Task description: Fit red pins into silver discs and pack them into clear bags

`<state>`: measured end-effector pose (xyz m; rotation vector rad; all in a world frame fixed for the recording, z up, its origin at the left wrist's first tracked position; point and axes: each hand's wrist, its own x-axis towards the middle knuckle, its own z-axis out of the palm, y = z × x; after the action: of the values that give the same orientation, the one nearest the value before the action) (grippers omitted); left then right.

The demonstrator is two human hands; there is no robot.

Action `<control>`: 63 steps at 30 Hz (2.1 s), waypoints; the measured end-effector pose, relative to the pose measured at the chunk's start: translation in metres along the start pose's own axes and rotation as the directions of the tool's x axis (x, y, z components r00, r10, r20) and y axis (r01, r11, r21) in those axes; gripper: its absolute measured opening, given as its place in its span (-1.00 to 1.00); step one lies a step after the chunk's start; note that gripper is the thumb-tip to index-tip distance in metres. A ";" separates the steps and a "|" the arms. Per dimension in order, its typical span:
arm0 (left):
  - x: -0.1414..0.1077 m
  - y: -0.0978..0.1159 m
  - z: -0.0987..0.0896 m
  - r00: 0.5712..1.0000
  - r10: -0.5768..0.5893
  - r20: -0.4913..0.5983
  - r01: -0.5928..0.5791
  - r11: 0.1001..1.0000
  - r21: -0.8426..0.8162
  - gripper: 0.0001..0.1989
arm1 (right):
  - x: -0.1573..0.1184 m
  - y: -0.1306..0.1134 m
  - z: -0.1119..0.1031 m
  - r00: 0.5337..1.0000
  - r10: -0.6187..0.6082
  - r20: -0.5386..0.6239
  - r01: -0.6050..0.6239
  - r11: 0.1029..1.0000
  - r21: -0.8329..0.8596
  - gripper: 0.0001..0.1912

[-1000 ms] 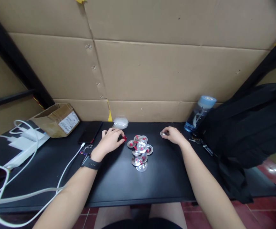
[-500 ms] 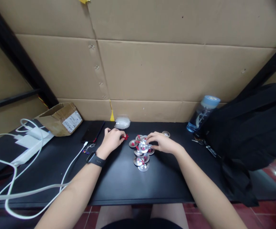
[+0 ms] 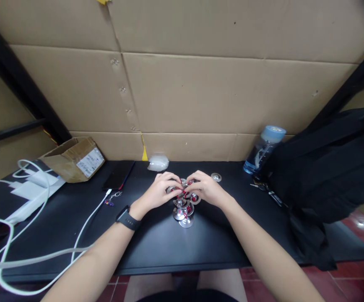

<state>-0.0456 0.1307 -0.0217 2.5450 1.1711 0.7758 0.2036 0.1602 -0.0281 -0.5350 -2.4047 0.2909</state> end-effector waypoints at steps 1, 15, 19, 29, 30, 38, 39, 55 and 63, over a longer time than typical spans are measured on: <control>0.000 0.002 0.001 1.000 0.014 -0.003 -0.014 1.000 -0.003 -0.84 | 0.001 -0.004 -0.001 1.000 -0.014 -0.028 0.014 1.000 -0.003 -0.81; -0.002 -0.023 -0.012 0.995 -0.089 -0.042 0.096 0.974 0.206 -0.80 | -0.001 0.000 -0.020 0.985 0.173 -0.030 -0.169 0.981 0.100 -0.85; -0.010 -0.054 -0.022 0.981 -0.154 -0.116 0.181 0.944 0.275 -0.80 | -0.012 0.024 -0.037 0.868 0.495 -0.038 -0.491 0.867 0.087 -0.92; -0.015 -0.080 -0.016 0.979 -0.158 -0.128 0.189 0.938 0.291 -0.87 | -0.062 0.109 -0.042 0.483 0.862 -0.153 -0.874 0.485 -0.026 -0.76; -0.015 -0.080 -0.016 0.978 -0.162 -0.130 0.194 0.937 0.290 -0.87 | -0.063 0.111 -0.041 0.479 0.864 -0.155 -0.877 0.479 -0.041 -0.77; -0.014 -0.076 -0.016 0.983 -0.151 -0.108 0.177 0.936 0.302 -0.89 | -0.059 0.098 -0.041 0.567 0.811 -0.144 -0.819 0.534 -0.212 -0.74; -0.014 -0.073 -0.015 0.983 -0.148 -0.106 0.172 0.942 0.289 -0.88 | -0.057 0.095 -0.041 0.586 0.799 -0.138 -0.801 0.544 -0.252 -0.76; -0.006 -0.039 0.012 0.987 -0.105 0.118 0.083 0.980 0.178 -0.91 | -0.034 0.059 -0.038 0.719 0.691 -0.075 -0.666 0.654 -0.358 -0.79; -0.006 -0.040 0.013 0.985 -0.106 0.133 0.080 0.979 0.187 -0.93 | -0.028 0.047 -0.028 0.793 0.605 -0.072 -0.596 0.747 -0.295 -0.80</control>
<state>-0.0670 0.1522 -0.0511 2.6151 1.3575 0.4768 0.2555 0.1919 -0.0384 -1.4720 -2.2437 0.1949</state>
